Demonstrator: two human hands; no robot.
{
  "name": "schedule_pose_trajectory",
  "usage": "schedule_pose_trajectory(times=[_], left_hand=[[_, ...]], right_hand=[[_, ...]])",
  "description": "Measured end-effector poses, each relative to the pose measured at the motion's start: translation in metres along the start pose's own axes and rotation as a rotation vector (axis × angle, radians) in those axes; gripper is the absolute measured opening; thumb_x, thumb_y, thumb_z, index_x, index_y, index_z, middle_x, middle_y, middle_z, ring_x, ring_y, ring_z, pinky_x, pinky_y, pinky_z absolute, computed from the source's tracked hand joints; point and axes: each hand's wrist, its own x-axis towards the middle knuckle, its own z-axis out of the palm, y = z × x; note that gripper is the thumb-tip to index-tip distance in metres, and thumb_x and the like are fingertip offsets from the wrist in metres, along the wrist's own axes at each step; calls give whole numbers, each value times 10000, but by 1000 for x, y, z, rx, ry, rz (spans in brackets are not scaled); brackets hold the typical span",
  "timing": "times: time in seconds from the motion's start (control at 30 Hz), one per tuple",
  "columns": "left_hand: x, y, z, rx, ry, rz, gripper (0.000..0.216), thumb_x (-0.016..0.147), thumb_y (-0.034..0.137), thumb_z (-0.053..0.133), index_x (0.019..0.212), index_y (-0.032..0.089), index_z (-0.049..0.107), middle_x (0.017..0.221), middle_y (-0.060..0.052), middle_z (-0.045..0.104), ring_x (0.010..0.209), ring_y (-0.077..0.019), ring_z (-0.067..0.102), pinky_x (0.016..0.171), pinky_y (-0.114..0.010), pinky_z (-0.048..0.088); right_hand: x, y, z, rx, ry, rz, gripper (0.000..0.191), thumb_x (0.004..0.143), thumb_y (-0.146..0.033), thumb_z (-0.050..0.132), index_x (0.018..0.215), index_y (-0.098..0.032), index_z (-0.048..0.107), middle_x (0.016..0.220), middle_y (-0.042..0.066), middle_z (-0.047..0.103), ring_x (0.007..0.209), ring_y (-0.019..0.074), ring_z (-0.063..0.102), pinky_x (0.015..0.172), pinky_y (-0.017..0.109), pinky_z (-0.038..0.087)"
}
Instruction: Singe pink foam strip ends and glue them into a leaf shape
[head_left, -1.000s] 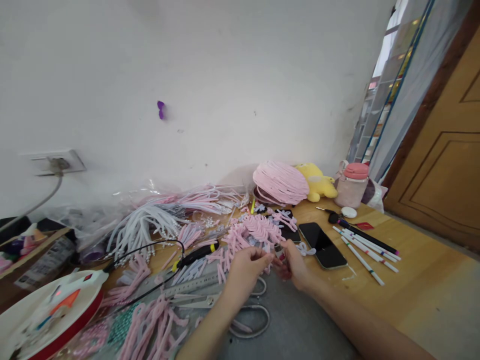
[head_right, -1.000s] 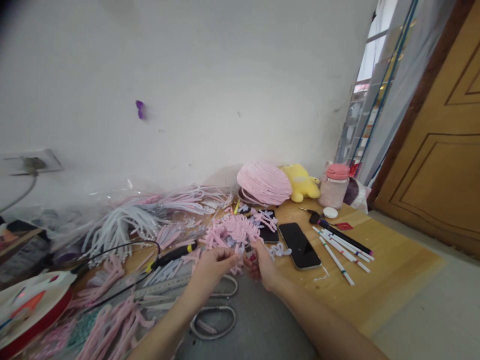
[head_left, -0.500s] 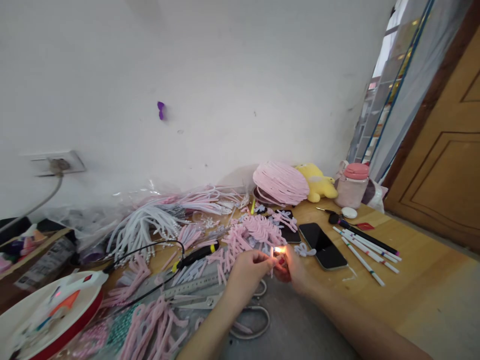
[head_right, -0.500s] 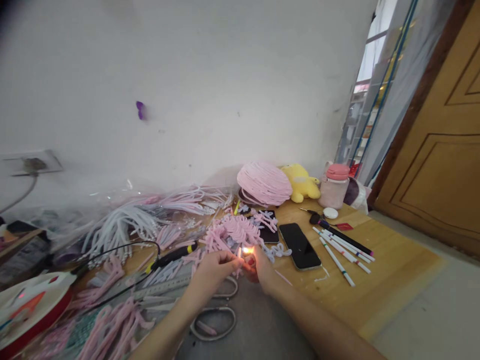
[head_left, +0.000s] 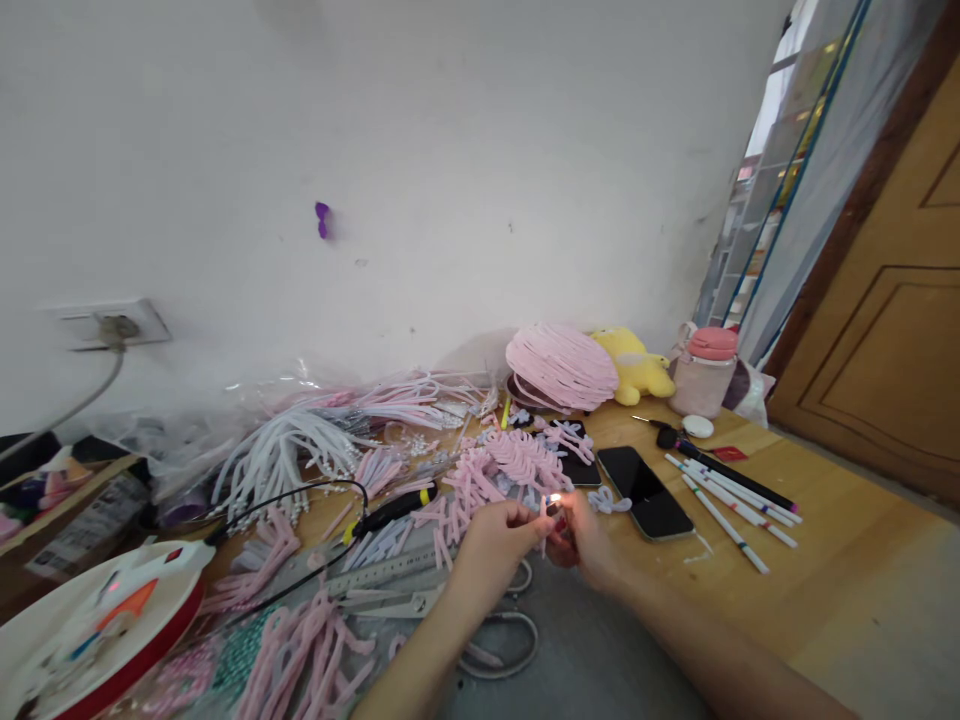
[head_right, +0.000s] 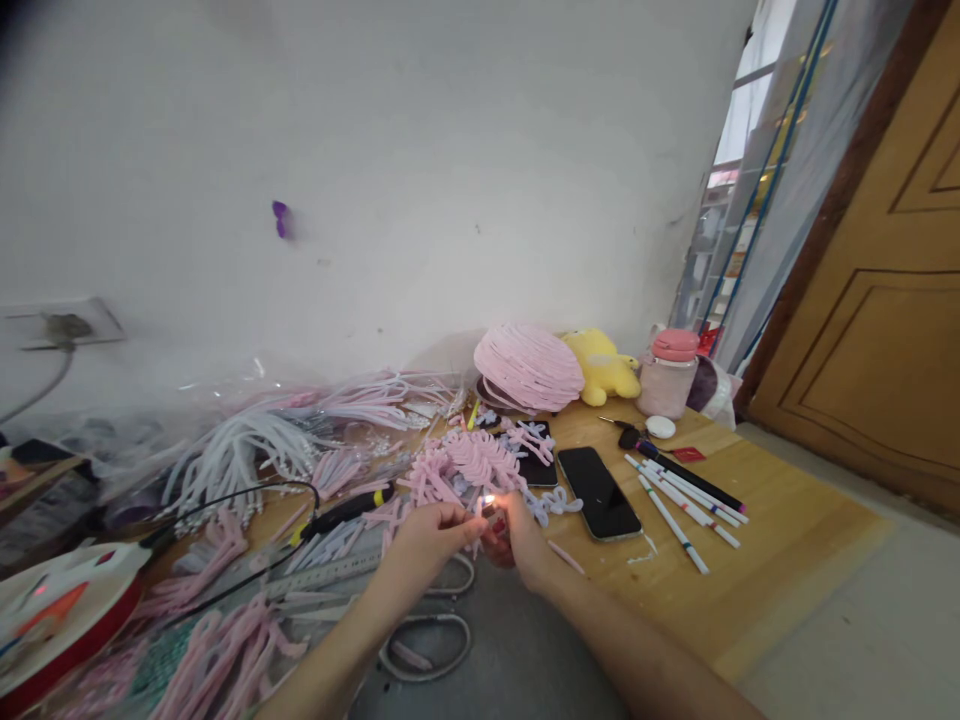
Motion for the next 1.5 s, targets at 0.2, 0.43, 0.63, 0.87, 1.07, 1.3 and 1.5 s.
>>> schedule_pose_trajectory(times=[0.2, 0.43, 0.63, 0.87, 1.07, 1.3, 1.5], left_hand=[[-2, 4, 0, -6, 2, -24, 250, 620, 384, 547, 536, 148, 550, 486, 43, 473, 491, -107, 410, 490, -214, 290], [-8, 16, -5, -30, 9, -31, 264, 608, 384, 554, 472, 168, 490, 445, 58, 409, 463, -96, 372, 467, -209, 266], [-12, 22, -9, -101, -46, 14, 304, 641, 422, 544, 546, 137, 593, 487, 33, 482, 500, -106, 409, 501, -209, 293], [-16, 28, -9, -168, -94, 79, 323, 679, 437, 535, 587, 143, 634, 541, 9, 554, 553, -127, 469, 564, -215, 348], [-20, 31, -10, -151, -67, 101, 322, 702, 420, 514, 574, 150, 635, 532, 8, 556, 548, -123, 472, 548, -207, 357], [-22, 36, -10, -215, -34, 86, 276, 685, 398, 530, 580, 151, 595, 533, 7, 564, 551, -129, 498, 545, -213, 372], [-22, 36, -10, -215, 11, 61, 267, 652, 417, 552, 557, 167, 544, 503, 25, 525, 528, -123, 491, 524, -215, 362]], right_hand=[[-2, -5, 2, 29, 70, 11, 494, 668, -619, 357, 419, -194, 321, 336, -65, 230, 316, 42, 146, 373, 212, 57], [5, -6, -7, 138, 76, -10, 618, 687, -743, 249, 482, -178, 388, 385, -54, 263, 326, 49, 199, 374, 209, 58], [11, 0, -10, 117, 107, -24, 572, 711, -701, 291, 492, -181, 383, 369, -52, 279, 327, 56, 222, 366, 201, 77], [16, 6, -10, 37, 84, -19, 560, 716, -676, 263, 508, -180, 420, 361, -55, 301, 313, 59, 227, 347, 190, 103], [17, 8, -7, 3, 88, -47, 532, 715, -661, 296, 547, -177, 439, 379, -55, 334, 319, 60, 261, 345, 189, 121], [17, 12, -8, -30, 54, -48, 535, 732, -659, 299, 561, -176, 453, 378, -46, 378, 317, 63, 296, 334, 188, 113], [15, 10, -4, -43, 73, -77, 536, 724, -658, 324, 521, -176, 441, 375, -39, 386, 311, 58, 276, 330, 194, 120]])
